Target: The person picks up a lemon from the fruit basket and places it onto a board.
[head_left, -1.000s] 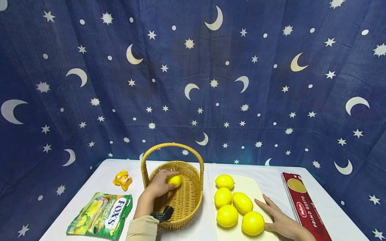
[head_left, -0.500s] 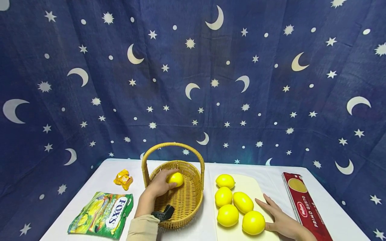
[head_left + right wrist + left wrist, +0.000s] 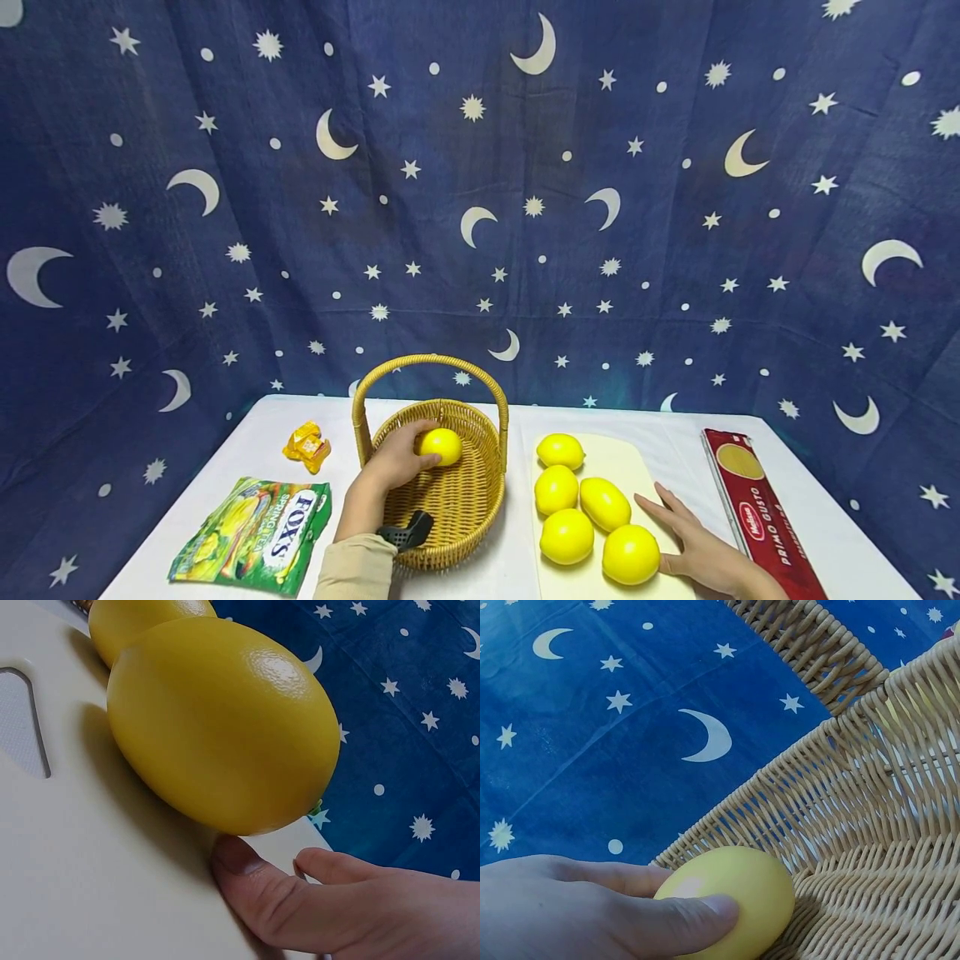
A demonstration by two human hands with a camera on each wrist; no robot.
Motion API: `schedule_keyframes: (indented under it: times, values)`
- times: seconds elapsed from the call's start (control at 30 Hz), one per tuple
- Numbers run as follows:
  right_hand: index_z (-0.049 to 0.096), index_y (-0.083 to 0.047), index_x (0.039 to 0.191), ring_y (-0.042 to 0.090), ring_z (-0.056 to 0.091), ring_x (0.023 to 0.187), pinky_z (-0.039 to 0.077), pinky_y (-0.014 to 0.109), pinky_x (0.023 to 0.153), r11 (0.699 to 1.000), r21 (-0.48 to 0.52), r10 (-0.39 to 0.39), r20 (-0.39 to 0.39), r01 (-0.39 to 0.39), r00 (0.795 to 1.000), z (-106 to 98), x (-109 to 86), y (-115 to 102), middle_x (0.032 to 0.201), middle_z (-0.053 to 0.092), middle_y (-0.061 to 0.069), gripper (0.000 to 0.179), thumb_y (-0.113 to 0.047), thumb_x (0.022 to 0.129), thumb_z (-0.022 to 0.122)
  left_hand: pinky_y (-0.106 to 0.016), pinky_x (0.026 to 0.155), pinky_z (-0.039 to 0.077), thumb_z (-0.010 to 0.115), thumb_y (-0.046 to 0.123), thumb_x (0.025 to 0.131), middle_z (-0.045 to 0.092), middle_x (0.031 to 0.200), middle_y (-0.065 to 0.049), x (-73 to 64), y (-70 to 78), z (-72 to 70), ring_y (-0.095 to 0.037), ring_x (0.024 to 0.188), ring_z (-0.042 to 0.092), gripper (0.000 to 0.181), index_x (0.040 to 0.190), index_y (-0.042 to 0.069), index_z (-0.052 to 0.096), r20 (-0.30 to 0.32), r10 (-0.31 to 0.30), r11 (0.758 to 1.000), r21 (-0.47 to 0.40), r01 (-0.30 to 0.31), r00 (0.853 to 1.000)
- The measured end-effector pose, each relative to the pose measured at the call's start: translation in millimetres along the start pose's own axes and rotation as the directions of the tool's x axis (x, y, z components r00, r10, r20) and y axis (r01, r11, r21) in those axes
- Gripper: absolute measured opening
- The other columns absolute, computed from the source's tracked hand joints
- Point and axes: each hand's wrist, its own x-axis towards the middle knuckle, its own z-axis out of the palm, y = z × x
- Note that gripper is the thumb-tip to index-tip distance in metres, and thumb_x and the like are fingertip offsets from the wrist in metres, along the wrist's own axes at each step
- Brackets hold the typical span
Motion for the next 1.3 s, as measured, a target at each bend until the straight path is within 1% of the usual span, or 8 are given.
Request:
schedule_keyframes:
  times: [0.17, 0.3, 0.43, 0.83, 1.07, 1.13, 1.3]
  values:
    - [0.033, -0.012, 0.148, 0.055, 0.006, 0.136, 0.003, 0.075, 0.096, 1.000, 0.001, -0.003, 0.003, 0.003, 1.000, 0.0, -0.1, -0.1, 0.156, -0.002, 0.025, 0.091, -0.031, 0.071, 0.078, -0.049, 0.094, 0.047, 0.077, 0.010, 0.077, 0.062, 0.121, -0.013, 0.5, 0.3, 0.0, -0.033, 0.112, 0.057, 0.045, 0.120, 0.009, 0.063, -0.007, 0.019, 1.000, 0.004, -0.019, 1.000]
    - [0.033, -0.012, 0.148, 0.055, 0.004, 0.136, 0.002, 0.075, 0.096, 1.000, 0.006, -0.005, 0.012, 0.005, 1.000, 0.0, -0.2, 0.2, 0.155, -0.002, 0.026, 0.090, -0.031, 0.072, 0.077, -0.048, 0.093, 0.048, 0.078, 0.010, 0.076, 0.064, 0.119, -0.010, 1.2, 0.1, -0.3, -0.030, 0.108, 0.059, 0.044, 0.118, 0.011, 0.065, -0.018, 0.015, 1.000, 0.005, -0.015, 1.000]
    - [0.032, -0.012, 0.148, 0.055, 0.004, 0.136, 0.002, 0.075, 0.096, 1.000, 0.006, -0.005, 0.013, 0.005, 1.000, 0.1, 0.0, 0.4, 0.156, -0.002, 0.026, 0.090, -0.032, 0.072, 0.077, -0.046, 0.092, 0.049, 0.079, 0.012, 0.075, 0.065, 0.117, -0.008, 1.8, -0.9, -0.1, -0.027, 0.106, 0.060, 0.044, 0.117, 0.011, 0.066, -0.016, 0.002, 1.000, 0.011, -0.002, 1.000]
    - [0.034, -0.012, 0.148, 0.055, 0.006, 0.136, 0.004, 0.075, 0.096, 1.000, -0.013, -0.013, 0.004, 0.013, 1.000, -0.1, 0.0, 1.1, 0.156, -0.001, 0.026, 0.089, -0.032, 0.072, 0.077, -0.044, 0.089, 0.051, 0.080, 0.013, 0.073, 0.066, 0.113, -0.007, 1.9, -0.2, -0.5, -0.025, 0.101, 0.060, 0.045, 0.116, 0.011, 0.066, -0.013, 0.002, 1.000, 0.008, -0.002, 1.000]
    - [0.033, -0.012, 0.148, 0.055, 0.005, 0.136, 0.003, 0.075, 0.097, 1.000, 0.000, -0.008, 0.008, 0.008, 1.000, -0.1, -0.2, 1.3, 0.156, -0.002, 0.026, 0.090, -0.032, 0.072, 0.077, -0.044, 0.088, 0.051, 0.081, 0.013, 0.073, 0.066, 0.114, -0.007, 2.6, 2.9, -1.8, -0.026, 0.101, 0.061, 0.045, 0.116, 0.011, 0.067, -0.033, 0.017, 1.000, 0.010, -0.016, 0.999]
    - [0.033, -0.013, 0.148, 0.055, 0.005, 0.136, 0.003, 0.075, 0.097, 1.000, 0.002, -0.004, 0.006, 0.004, 1.000, 0.0, 0.0, 1.3, 0.156, -0.002, 0.026, 0.090, -0.032, 0.072, 0.077, -0.044, 0.087, 0.051, 0.081, 0.013, 0.073, 0.066, 0.113, -0.007, 2.8, 3.2, -1.9, -0.025, 0.101, 0.061, 0.045, 0.116, 0.011, 0.067, -0.040, 0.012, 1.000, 0.011, -0.012, 0.999]
    - [0.035, -0.013, 0.147, 0.054, 0.004, 0.137, 0.001, 0.073, 0.098, 1.000, 0.001, -0.014, -0.005, 0.014, 1.000, -0.3, -0.6, 0.3, 0.156, 0.000, 0.026, 0.090, -0.028, 0.070, 0.079, -0.042, 0.086, 0.050, 0.081, 0.012, 0.072, 0.066, 0.109, -0.006, 3.4, 4.6, -2.3, -0.023, 0.099, 0.061, 0.045, 0.114, 0.012, 0.067, -0.070, 0.024, 0.999, 0.030, -0.022, 0.997]
